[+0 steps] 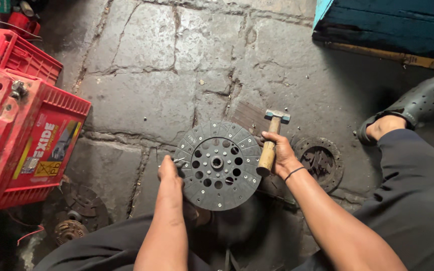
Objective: The person sits on the floor and uses a hammer and punch to tap around the perimeter of a clutch plate, repeatedly repositioning the plate and striking multiple spots.
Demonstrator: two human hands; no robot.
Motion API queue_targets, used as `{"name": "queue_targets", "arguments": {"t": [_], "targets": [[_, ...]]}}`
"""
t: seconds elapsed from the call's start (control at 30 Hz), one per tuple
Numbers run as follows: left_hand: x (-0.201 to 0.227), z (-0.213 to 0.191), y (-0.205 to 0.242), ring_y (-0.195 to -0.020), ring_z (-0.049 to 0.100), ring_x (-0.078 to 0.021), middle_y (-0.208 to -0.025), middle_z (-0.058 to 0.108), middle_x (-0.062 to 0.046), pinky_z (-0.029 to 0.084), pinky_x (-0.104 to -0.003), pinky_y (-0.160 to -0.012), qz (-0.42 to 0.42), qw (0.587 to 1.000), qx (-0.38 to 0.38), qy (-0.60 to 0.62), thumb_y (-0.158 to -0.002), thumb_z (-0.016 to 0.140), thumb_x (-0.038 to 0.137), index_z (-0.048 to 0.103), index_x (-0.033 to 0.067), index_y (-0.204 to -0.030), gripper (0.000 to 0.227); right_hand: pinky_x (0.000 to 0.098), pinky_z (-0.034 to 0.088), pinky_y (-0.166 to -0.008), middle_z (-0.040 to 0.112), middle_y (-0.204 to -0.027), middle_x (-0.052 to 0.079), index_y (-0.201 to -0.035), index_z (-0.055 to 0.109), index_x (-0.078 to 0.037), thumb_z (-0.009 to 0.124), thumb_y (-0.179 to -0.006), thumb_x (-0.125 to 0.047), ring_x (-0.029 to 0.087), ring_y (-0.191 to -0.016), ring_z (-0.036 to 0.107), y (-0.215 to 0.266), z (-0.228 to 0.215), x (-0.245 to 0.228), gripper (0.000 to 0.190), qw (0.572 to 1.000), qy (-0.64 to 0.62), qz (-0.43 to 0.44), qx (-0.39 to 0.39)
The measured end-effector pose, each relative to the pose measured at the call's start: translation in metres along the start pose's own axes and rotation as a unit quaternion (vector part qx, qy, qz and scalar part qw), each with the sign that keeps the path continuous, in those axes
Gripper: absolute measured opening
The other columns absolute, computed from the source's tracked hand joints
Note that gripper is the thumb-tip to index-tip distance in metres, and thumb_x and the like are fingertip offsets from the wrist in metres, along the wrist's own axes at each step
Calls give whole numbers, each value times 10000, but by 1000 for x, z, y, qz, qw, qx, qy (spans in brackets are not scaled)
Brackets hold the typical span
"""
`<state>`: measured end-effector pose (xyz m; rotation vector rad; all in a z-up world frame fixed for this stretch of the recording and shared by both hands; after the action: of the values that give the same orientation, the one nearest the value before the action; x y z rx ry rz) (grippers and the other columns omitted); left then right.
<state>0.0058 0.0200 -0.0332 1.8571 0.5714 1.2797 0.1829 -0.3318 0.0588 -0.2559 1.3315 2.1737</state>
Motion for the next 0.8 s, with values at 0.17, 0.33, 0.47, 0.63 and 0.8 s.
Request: {"name": "queue_targets", "arguments": {"t": [0.17,0.33,0.47,0.63,0.8], "targets": [[-6,-2,-3,-542,526,-202,-729,643,-100,356,-397,-487,-3,1000,16,-25,-822,613,279,681,64,-895,238,358,530,-673,690,-841,49,-900,626,-113,724,-800,-301,211,-738,643,-4,-5,3,234,1000,7,6,10],[0,1,-9,-749,622,-206,-913,696,-101,497,-403,-628,31,996,25,-84,-795,665,319,734,-30,-994,408,365,471,-585,603,-766,26,-884,617,-103,767,-803,-297,182,-642,566,-10,-16,6,259,996,73,-23,44],[6,-3,11,-897,697,-239,-1054,720,-180,557,-401,-782,55,984,74,-150,-783,712,348,681,-142,-1088,578,371,489,-617,611,-781,49,-885,624,-64,820,-739,-257,181,-665,574,2,-30,5,310,958,239,-123,104],[24,-12,53,-896,721,-275,-1068,719,-231,588,-428,-771,44,982,126,-136,-761,711,339,672,-165,-1085,601,353,524,-660,701,-775,86,-830,674,-20,833,-677,-275,187,-695,645,36,-33,6,337,864,436,-168,188],[51,-5,95,-1091,644,-397,-1197,671,-278,508,-532,-898,101,928,150,-326,-834,681,497,700,-92,-1125,657,383,528,-692,715,-790,121,-852,692,-15,831,-695,-334,225,-710,659,49,-31,22,382,859,462,-145,167]]}}
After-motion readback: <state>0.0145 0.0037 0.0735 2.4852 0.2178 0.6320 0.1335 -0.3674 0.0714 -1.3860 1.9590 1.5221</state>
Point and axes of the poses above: each hand's wrist, its own y-axis away from the middle knuckle, its own z-axis out of the palm, x = y × z, the point moved 8 cm from there along -y, towards the middle knuckle
